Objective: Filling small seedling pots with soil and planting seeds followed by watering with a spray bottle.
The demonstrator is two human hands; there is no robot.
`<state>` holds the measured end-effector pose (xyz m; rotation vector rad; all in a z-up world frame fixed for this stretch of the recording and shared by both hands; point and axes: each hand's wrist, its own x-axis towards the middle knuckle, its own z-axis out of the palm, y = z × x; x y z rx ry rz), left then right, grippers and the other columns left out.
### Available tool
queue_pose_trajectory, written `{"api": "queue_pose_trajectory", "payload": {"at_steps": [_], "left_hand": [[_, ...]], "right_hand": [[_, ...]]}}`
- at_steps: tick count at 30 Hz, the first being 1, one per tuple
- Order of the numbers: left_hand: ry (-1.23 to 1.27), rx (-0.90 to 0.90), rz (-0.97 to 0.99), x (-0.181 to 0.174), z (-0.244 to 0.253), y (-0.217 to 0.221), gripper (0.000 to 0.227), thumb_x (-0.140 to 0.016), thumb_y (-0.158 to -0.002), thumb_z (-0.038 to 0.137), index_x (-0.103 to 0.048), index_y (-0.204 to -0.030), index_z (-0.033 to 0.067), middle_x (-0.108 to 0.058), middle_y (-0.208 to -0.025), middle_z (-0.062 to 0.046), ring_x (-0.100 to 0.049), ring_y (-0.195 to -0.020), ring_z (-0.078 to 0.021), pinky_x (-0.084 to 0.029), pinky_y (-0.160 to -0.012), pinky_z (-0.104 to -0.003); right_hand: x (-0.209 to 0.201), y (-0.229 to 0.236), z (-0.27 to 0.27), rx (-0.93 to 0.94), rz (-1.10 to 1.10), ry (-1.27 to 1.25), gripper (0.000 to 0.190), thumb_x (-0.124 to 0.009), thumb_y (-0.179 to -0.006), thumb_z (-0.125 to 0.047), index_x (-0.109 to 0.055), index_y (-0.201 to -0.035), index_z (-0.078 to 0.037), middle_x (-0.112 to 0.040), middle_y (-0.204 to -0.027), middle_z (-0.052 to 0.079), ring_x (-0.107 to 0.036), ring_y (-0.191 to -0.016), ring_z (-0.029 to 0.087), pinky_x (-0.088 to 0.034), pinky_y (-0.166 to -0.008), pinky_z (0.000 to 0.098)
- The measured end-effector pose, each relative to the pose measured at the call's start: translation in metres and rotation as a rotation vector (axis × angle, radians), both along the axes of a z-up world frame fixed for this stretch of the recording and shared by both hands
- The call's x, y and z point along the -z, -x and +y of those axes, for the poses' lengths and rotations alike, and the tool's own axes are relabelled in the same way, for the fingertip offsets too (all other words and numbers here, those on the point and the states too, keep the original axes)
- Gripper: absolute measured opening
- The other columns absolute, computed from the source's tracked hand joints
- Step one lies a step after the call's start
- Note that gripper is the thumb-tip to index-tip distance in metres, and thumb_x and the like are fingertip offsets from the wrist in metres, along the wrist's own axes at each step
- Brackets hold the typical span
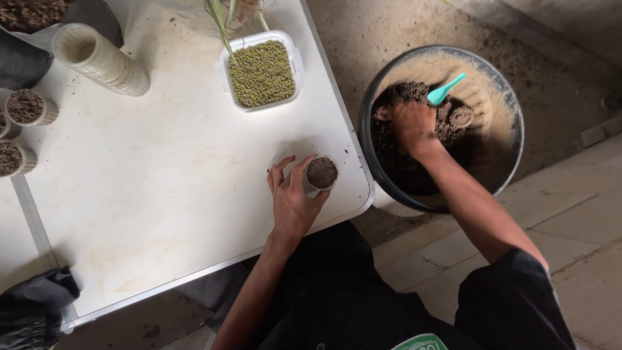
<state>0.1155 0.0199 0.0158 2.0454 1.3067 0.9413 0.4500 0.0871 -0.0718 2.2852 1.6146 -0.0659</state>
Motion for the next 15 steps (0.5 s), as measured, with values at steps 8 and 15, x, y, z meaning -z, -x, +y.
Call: {"api": "queue_pose_trajectory", "payload": {"at_steps": [8,15], "left_hand": [[-0.012,0.0,0.065,0.006,-0.001,-0.003,0.076,-0.096,-0.067,0.017,-0.06,-0.134,0.0109,-0.077,-0.108,-0.013,-0.054,-0.129,-0.0323,-0.032,-0.112,-0.062],[-0.021,-0.005,0.059,0.008,0.001,-0.003,0.078,-0.096,-0.065,0.018,-0.061,-0.133,0.0116,-0.077,-0.108,-0.013,-0.056,-0.127,-0.0322,-0.033,-0.111,-0.062]], "right_hand": [[0.008,0.014,-0.02,-0.052,0.056,-0.067,0.036,-0.046,-0.105,-0.02,-0.078,-0.091,-0.01,-0.075,-0.076,0.014,-0.077,-0.079,0.039,-0.06,-0.064,0.054],[-0.001,0.02,-0.01,0.028,0.134,0.057,0.03,-0.058,-0.096,-0.027,-0.079,-0.087,-0.008,-0.075,-0.074,0.012,-0.077,-0.077,0.034,-0.061,-0.059,0.0495]]}}
